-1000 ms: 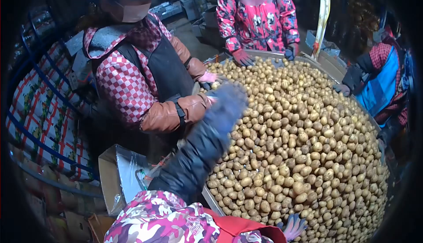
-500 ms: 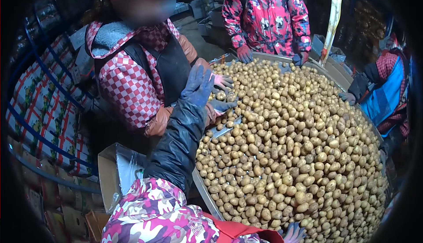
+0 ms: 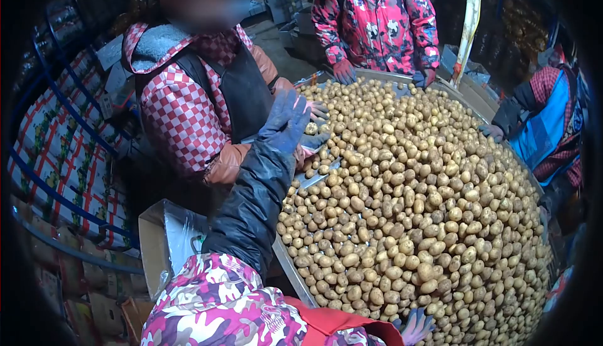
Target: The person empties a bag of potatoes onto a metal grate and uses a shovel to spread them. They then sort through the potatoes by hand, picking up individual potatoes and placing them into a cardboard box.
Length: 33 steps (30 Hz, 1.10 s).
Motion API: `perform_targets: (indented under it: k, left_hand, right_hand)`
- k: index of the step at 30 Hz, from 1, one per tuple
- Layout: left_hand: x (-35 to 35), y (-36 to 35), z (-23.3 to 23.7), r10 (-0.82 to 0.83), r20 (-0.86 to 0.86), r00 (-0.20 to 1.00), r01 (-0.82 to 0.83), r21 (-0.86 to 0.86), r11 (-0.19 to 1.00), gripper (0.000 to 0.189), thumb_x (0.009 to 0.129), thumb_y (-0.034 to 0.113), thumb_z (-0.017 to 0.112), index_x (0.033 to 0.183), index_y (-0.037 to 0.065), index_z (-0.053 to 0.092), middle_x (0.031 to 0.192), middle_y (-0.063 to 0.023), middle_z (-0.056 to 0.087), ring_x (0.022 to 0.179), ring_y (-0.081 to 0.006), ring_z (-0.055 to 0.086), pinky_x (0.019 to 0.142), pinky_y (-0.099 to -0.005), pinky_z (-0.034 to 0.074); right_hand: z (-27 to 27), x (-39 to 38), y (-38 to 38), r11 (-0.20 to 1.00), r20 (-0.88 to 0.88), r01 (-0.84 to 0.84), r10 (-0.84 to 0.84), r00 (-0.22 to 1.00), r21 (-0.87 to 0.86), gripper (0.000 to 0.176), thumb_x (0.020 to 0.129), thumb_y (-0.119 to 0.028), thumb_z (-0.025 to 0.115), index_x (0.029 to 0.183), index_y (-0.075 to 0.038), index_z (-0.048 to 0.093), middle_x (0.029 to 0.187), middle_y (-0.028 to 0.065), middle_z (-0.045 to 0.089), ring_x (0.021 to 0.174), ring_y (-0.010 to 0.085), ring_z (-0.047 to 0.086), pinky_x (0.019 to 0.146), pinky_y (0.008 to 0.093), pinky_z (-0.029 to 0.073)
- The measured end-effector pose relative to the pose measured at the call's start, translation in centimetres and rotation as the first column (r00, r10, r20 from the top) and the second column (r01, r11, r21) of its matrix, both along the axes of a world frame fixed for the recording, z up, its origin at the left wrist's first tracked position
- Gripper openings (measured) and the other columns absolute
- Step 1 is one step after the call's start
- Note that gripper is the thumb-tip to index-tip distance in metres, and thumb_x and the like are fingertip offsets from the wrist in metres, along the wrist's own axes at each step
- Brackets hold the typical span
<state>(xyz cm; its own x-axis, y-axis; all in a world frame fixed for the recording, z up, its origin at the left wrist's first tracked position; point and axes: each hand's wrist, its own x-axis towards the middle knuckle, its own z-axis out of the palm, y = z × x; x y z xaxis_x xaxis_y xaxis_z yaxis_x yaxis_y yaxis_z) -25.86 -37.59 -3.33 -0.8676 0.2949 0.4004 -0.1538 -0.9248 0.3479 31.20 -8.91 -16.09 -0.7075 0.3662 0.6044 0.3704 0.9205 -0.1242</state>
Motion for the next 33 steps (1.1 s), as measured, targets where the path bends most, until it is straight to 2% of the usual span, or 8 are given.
perform_targets:
  k: [1,3,4,6,13,15,19,33]
  left_hand:
    - [-1.8,-1.0,-2.9,0.086,-0.322,0.943,-0.232,-0.447,0.864,0.063,0.099,-0.005,0.052,0.156,0.014,0.036,0.162,-0.0089,0.035,0.149,-0.0330,0.034,0.123,-0.0522,0.030]
    - [-1.7,-0.4,-4.7,-0.008,-0.611,0.792,-0.525,-0.686,0.503,0.064,0.097,-0.003,0.058,0.155,0.011,0.037,0.158,-0.0108,0.040,0.147,-0.0336,0.037,0.122,-0.0522,0.032]
    - [0.1,2.0,-5.2,0.209,-0.060,0.976,-0.198,-0.646,0.738,0.066,0.098,-0.001,0.060,0.157,0.013,0.033,0.159,-0.0119,0.036,0.147,-0.0345,0.036,0.122,-0.0519,0.033]
    - [1.7,4.0,-4.6,0.187,0.538,0.822,0.027,-0.364,0.931,0.068,0.099,0.002,0.061,0.158,0.015,0.030,0.161,-0.0130,0.032,0.146,-0.0355,0.035,0.121,-0.0517,0.033]
    - [0.8,3.6,-6.4,0.170,0.659,0.733,0.037,-0.289,0.957,0.073,0.097,-0.002,0.058,0.160,0.017,0.025,0.164,-0.0101,0.028,0.151,-0.0352,0.028,0.123,-0.0502,0.031]
    - [2.0,3.4,-5.5,0.156,0.549,0.821,-0.052,-0.201,0.978,0.062,0.094,-0.008,0.061,0.150,0.009,0.041,0.151,-0.0178,0.044,0.143,-0.0382,0.040,0.121,-0.0519,0.034]
    - [2.6,3.7,-3.7,0.028,0.336,0.941,0.035,-0.179,0.983,0.065,0.094,-0.006,0.060,0.153,0.010,0.040,0.156,-0.0114,0.042,0.146,-0.0383,0.036,0.123,-0.0519,0.031]
    - [-0.1,8.0,-11.0,0.200,0.580,0.789,0.061,-0.399,0.915,0.083,0.092,-0.012,0.049,0.163,0.020,0.019,0.169,-0.0086,0.020,0.150,-0.0343,0.030,0.122,-0.0517,0.028]
  right_hand:
    - [0.1,0.1,0.0,1.000,-0.004,-0.021,0.021,1.000,-0.023,0.047,0.094,-0.052,0.058,0.121,-0.016,0.073,0.124,0.0077,0.069,0.125,0.0387,0.055,0.108,0.0597,0.035]
    - [0.0,0.2,-0.1,1.000,0.004,-0.010,0.010,1.000,-0.027,0.047,0.094,-0.051,0.059,0.122,-0.016,0.073,0.125,0.0077,0.069,0.125,0.0389,0.055,0.108,0.0601,0.035]
    - [-0.1,0.2,-0.2,1.000,0.008,0.002,-0.002,1.000,-0.030,0.046,0.094,-0.050,0.060,0.123,-0.016,0.072,0.126,0.0077,0.069,0.125,0.0390,0.055,0.109,0.0605,0.035]
    - [-0.2,0.1,-0.6,0.999,0.010,0.028,-0.027,1.000,-0.034,0.046,0.093,-0.049,0.061,0.124,-0.016,0.072,0.127,0.0076,0.069,0.125,0.0392,0.055,0.109,0.0609,0.035]
    - [-0.7,0.1,0.0,0.996,0.002,0.031,-0.031,1.000,-0.078,0.046,0.093,-0.050,0.061,0.122,-0.018,0.073,0.128,0.0073,0.069,0.124,0.0385,0.056,0.111,0.0616,0.034]
    - [-2.0,0.7,1.0,0.976,0.031,0.024,-0.032,0.999,0.215,0.051,0.094,-0.047,0.055,0.126,-0.010,0.068,0.135,0.0104,0.063,0.130,0.0444,0.053,0.114,0.0638,0.031]
    - [-1.0,0.4,0.1,0.998,0.024,0.056,-0.057,0.998,0.037,0.050,0.095,-0.049,0.055,0.125,-0.012,0.069,0.132,0.0088,0.065,0.127,0.0417,0.055,0.112,0.0632,0.033]
    - [-0.4,0.4,-0.4,0.994,0.029,0.082,-0.080,0.996,-0.069,0.044,0.092,-0.052,0.061,0.122,-0.022,0.073,0.126,0.0056,0.069,0.126,0.0376,0.055,0.110,0.0610,0.035]
